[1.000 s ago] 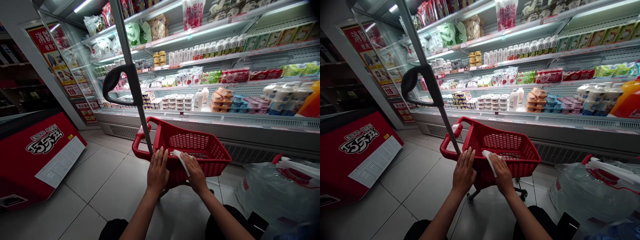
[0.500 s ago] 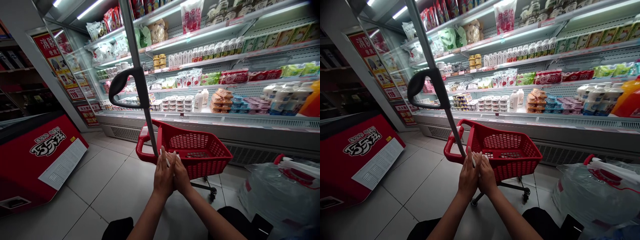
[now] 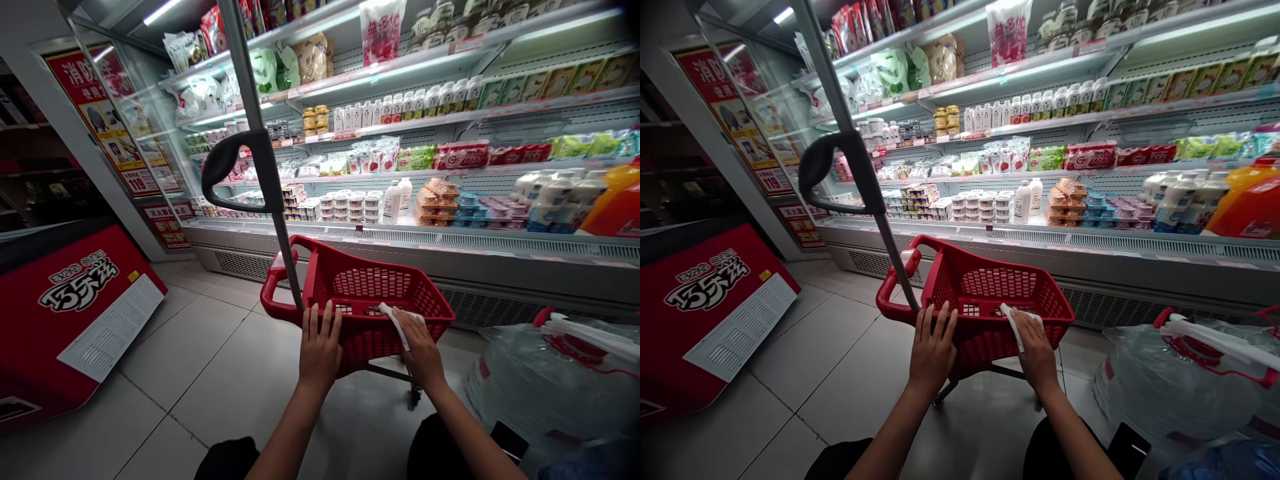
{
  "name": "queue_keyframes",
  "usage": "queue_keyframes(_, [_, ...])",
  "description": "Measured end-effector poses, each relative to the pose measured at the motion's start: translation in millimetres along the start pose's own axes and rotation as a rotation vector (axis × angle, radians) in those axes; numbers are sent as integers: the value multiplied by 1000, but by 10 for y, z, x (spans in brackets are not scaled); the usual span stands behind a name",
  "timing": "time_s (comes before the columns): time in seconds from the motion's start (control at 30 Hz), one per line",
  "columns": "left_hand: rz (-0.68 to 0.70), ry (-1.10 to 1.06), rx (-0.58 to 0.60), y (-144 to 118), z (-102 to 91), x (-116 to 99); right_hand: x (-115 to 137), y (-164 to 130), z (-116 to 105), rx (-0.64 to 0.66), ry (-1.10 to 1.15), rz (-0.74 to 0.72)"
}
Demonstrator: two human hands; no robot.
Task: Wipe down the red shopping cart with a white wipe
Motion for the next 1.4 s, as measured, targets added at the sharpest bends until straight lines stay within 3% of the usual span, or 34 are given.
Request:
queue_keyframes(0.07, [-13, -6, -6, 13, 7, -16, 145, 43, 27, -9, 15, 6])
queue_keyframes(0.27, [-11, 5, -38, -2, 11, -39, 1177, 371, 217, 59, 152, -187])
queue_keyframes(0.33, [-1, 11, -35, -16, 19, -8, 1298, 423, 227, 71, 150, -226])
queue_keyframes(0.43, [13, 3, 2, -27, 38, 97, 1083, 380, 194, 107, 81, -242])
queue_keyframes(0.6, [-29, -34, 25, 10, 41, 337, 112, 46, -41, 99, -45, -96])
queue_keyframes(0.7, [-116, -68, 13, 61, 100, 375, -236, -135, -143, 68, -92, 17])
queue_keyframes(0.8, [-109, -93, 14, 105, 255, 152, -112, -171, -111, 31, -115, 50])
queue_keyframes(0.93, [-20, -126, 33, 101, 483, -262, 481, -49, 113, 80, -102, -36])
queue_keyframes(1.07, [-27, -136, 40, 47, 533, -246, 808, 57, 220, 142, -77, -112])
queue_keyframes(1.23, [-17, -151, 39, 34, 509, 66, 595, -47, 125, 184, -84, -156])
queue_keyframes(1.4, [-152, -167, 43, 180, 626, 322, 282, -398, 19, 161, -106, -97])
Point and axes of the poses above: each hand's wrist, its own y-axis towards the middle knuckle, its own z-axis out of the palm, x = y × z, the point moved 8 cm from there along y, towards the middle knuckle, and after that the axes turned 14 degrees about x, right-handed, at the moved point
